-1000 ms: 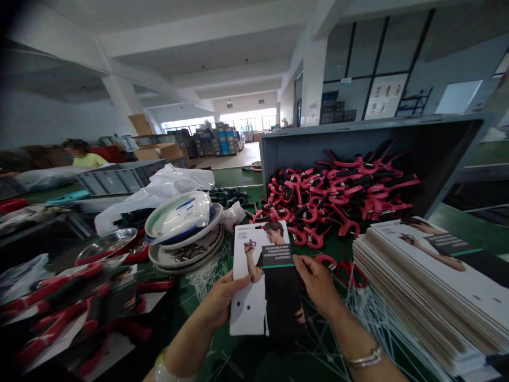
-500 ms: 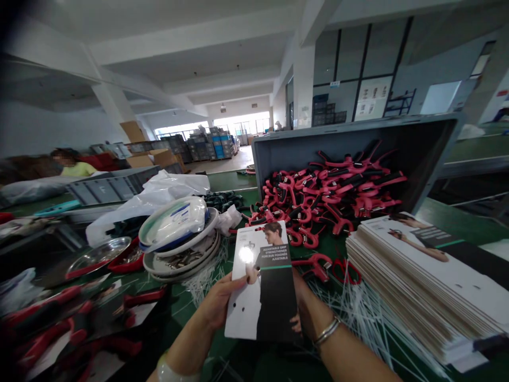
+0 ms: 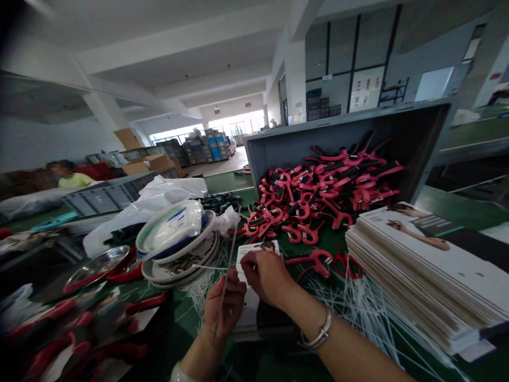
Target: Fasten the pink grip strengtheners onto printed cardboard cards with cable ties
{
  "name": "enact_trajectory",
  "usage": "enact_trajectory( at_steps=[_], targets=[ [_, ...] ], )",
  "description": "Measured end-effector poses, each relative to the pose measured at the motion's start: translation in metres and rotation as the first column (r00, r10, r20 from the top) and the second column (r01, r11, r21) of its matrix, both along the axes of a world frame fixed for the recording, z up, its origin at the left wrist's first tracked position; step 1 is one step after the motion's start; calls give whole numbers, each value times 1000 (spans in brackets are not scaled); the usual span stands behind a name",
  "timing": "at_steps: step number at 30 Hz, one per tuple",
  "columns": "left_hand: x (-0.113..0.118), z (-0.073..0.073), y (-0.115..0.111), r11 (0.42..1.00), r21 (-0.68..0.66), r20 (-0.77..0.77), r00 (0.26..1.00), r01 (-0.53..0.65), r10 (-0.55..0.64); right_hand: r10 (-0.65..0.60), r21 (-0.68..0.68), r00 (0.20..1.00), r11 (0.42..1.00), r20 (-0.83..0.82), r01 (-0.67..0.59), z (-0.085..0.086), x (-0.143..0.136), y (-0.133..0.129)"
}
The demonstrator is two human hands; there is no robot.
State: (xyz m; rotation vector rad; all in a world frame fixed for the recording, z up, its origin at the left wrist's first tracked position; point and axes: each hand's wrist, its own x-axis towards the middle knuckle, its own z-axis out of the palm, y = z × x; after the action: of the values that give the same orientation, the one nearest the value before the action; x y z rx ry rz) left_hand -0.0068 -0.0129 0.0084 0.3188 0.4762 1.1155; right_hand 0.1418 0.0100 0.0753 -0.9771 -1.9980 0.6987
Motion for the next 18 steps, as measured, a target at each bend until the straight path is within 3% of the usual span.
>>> enact_trajectory(
  at_steps=[3, 7, 14, 18],
  targets=[
    [-5, -6, 1, 993, -21, 45, 993, -112, 113, -24, 138, 990, 990, 140, 4, 14, -6, -5],
    [-8, -11, 4, 975, -60, 7, 977, -213, 214, -21, 171, 977, 985, 211, -16, 18, -11, -5],
    [-6, -3, 1, 975, -133, 91, 977, -178, 191, -36, 177, 962, 984, 271, -13, 17, -14, -4],
    [-6, -3, 1, 983, -83, -24, 986, -166, 165, 10, 194, 967, 979, 255, -61, 16, -14, -3]
  ],
)
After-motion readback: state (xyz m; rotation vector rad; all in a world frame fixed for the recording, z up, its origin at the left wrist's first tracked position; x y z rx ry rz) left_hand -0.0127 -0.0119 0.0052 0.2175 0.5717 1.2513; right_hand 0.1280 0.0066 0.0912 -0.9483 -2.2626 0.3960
